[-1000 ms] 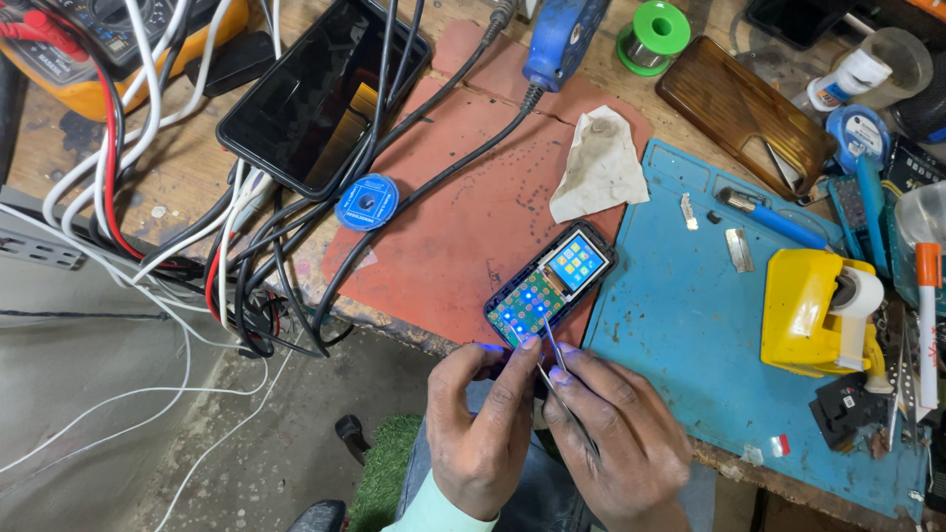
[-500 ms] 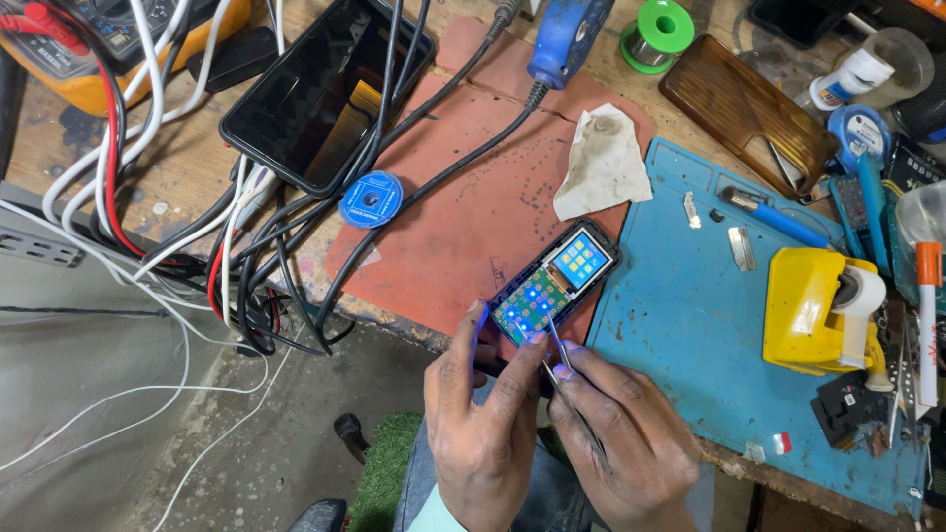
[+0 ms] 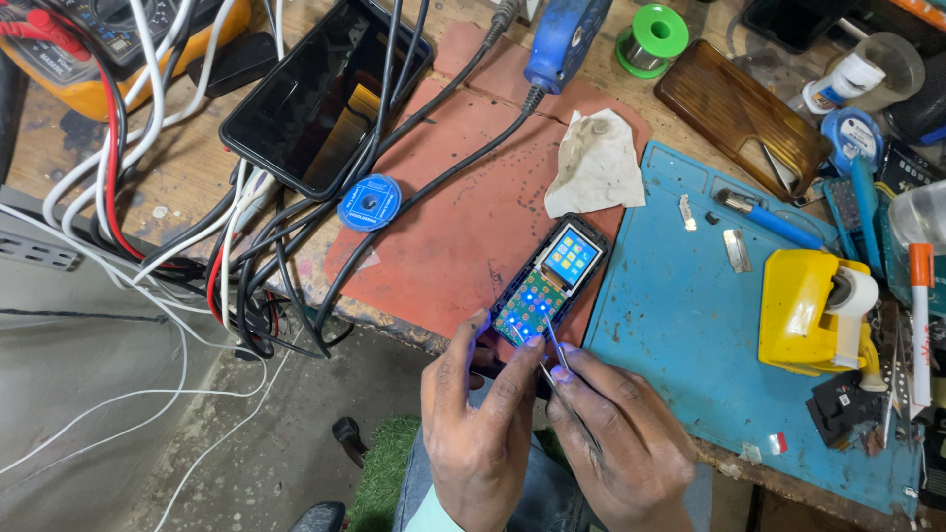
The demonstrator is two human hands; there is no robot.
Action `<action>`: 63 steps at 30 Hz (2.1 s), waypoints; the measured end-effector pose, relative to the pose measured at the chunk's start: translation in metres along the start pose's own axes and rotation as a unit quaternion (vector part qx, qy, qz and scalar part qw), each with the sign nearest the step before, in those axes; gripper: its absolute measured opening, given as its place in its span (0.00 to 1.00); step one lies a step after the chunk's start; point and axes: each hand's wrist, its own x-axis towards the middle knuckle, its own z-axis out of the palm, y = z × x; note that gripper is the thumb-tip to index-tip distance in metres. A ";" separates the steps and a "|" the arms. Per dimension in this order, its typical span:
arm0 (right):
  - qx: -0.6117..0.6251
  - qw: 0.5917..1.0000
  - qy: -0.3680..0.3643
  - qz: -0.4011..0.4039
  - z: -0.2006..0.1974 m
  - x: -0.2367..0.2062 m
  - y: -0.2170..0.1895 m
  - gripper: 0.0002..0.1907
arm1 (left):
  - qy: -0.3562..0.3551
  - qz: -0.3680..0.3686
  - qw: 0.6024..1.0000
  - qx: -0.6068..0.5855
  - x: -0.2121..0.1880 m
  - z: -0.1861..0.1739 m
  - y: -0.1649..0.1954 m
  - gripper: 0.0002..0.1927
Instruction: The person disassembles a mobile phone by removing the battery and back cover, then uses tweezers and a screwdriver to manipulate the internal circuit board and keypad. The phone is opened, inspected, and partially reassembled during the process.
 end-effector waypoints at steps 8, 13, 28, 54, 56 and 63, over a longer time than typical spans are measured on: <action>0.007 0.999 0.035 0.008 0.006 -0.007 0.003 0.13 | 0.013 0.004 1.000 0.012 -0.006 0.006 -0.003 0.27; -0.004 0.999 0.039 0.012 0.006 -0.010 0.008 0.12 | 0.027 0.015 0.999 0.012 -0.011 0.011 -0.005 0.27; 0.176 0.980 0.013 0.088 -0.014 -0.009 0.039 0.16 | 0.088 0.027 0.995 -0.025 -0.001 0.016 0.017 0.23; 0.220 0.970 -0.013 0.098 -0.004 0.003 0.053 0.09 | 0.051 0.045 0.998 0.019 -0.021 0.037 0.010 0.26; 0.238 0.966 -0.012 0.103 -0.007 0.001 0.056 0.09 | 0.071 0.012 0.997 0.027 -0.017 0.036 0.009 0.34; 0.193 0.977 -0.031 0.091 -0.013 0.001 0.053 0.12 | 0.029 -0.001 0.999 0.044 -0.013 0.032 -0.001 0.51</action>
